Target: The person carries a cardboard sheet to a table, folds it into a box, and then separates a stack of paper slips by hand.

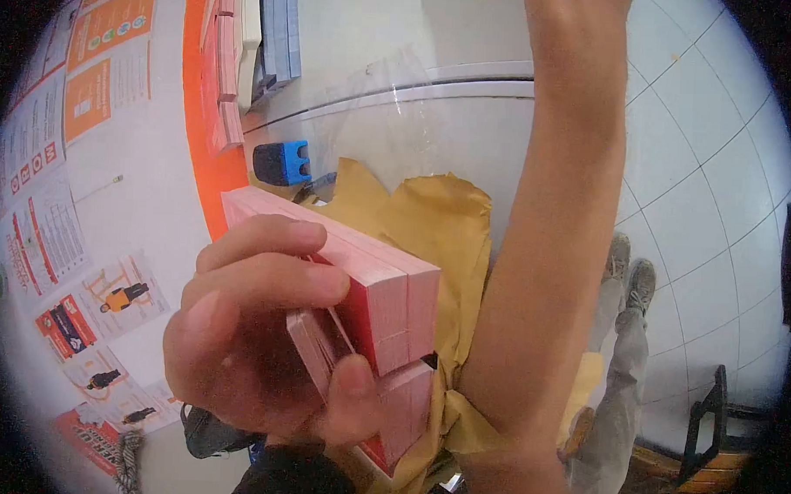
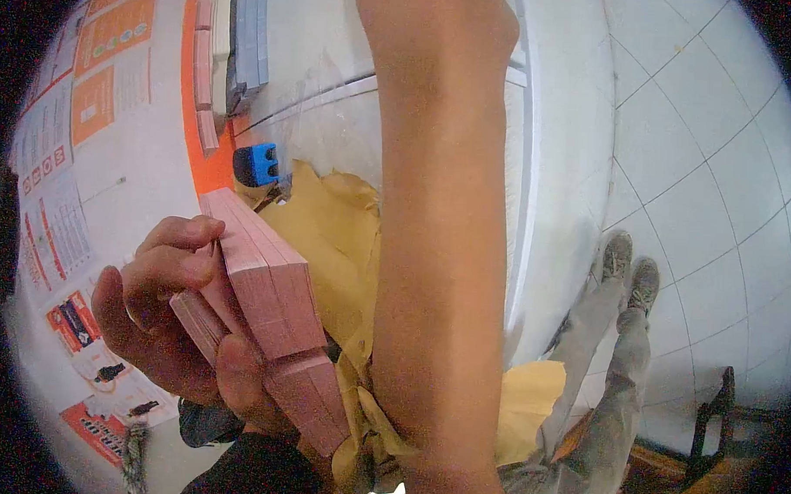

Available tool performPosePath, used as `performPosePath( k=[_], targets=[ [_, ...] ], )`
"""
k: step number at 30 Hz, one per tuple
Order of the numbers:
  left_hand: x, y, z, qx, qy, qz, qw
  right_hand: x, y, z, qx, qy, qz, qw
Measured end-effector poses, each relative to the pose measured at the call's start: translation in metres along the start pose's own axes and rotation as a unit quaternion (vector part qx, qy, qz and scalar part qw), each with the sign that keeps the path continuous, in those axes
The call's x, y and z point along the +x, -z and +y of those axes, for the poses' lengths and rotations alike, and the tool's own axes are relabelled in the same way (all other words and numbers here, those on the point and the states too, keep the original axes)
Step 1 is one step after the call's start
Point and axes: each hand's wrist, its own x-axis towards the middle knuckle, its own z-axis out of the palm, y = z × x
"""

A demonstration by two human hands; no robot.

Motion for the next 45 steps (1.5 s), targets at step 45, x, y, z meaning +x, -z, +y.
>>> performPosePath(
  k=[45],
  targets=[
    [0.003,0.004,-0.002,-0.014,-0.03,-0.062,0.998,0.015,0.015,-0.014,0.058,-0.161,-0.096,0.981]
  ],
)
